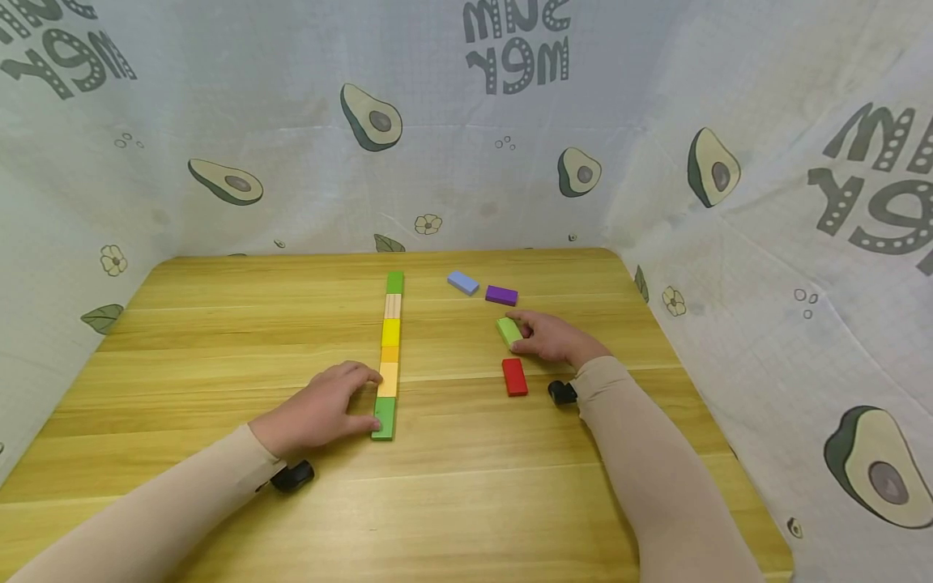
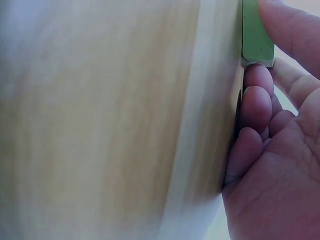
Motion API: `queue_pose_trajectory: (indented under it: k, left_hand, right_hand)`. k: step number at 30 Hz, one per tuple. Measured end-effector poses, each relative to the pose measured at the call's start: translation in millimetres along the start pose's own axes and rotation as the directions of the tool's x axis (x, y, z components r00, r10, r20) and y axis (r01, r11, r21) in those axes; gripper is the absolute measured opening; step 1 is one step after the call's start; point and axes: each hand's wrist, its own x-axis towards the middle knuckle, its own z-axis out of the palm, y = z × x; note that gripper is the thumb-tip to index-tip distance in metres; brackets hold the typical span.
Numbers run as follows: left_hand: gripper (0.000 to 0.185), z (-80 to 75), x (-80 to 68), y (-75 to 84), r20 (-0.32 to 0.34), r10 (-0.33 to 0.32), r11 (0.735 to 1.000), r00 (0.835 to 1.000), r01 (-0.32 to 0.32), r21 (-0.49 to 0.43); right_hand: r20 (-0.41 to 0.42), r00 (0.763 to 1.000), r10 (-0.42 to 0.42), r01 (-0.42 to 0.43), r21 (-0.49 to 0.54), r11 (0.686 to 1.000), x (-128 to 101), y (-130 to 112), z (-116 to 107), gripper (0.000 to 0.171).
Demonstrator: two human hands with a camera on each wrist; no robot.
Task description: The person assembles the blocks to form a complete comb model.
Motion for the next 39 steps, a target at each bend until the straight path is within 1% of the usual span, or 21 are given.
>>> queue_pose_trajectory:
  k: [4,16,25,33,39]
  left_hand:
    - [0.068,0.0,1.8,-0.9,0.005,-0.017,1.0,1.0,0.017,0.013]
    - [0.077,-4.5,9.5,-0.3,0.048,-0.052,0.999,0.997,0.053,-0.013]
    - [0.078,-5.6,15.8,-2.4,0.051,-0.068,0.997,0.996,0.069,-0.026]
    - [0.084,-5.2,20.7,-4.1,0.061,-0.06,0.998,0.996,0.06,0.001]
    - [0.085,-6.6,23.7,-5.1,0.068,-0.057,0.998,0.996,0.057,0.003]
  right_hand:
    - [0.001,1.0,-0.004,0.004,0.004,1.0,0.1,0.2,-0.1,0.066]
    - [-0.003,1.0,-0.01,0.01,0.005,1.0,-0.8,-0.7,0.2,0.065]
    - [-0.006,1.0,-0.005,0.005,0.005,1.0,-0.7,-0.4,-0.1,0.065]
    - [-0.01,1.0,-0.009,0.009,-0.014,1.0,-0.7,0.6,-0.2,0.066]
    - [-0.012,1.0,-0.002,0.002,-0.008,1.0,-0.9,-0.1,-0.5,0.067]
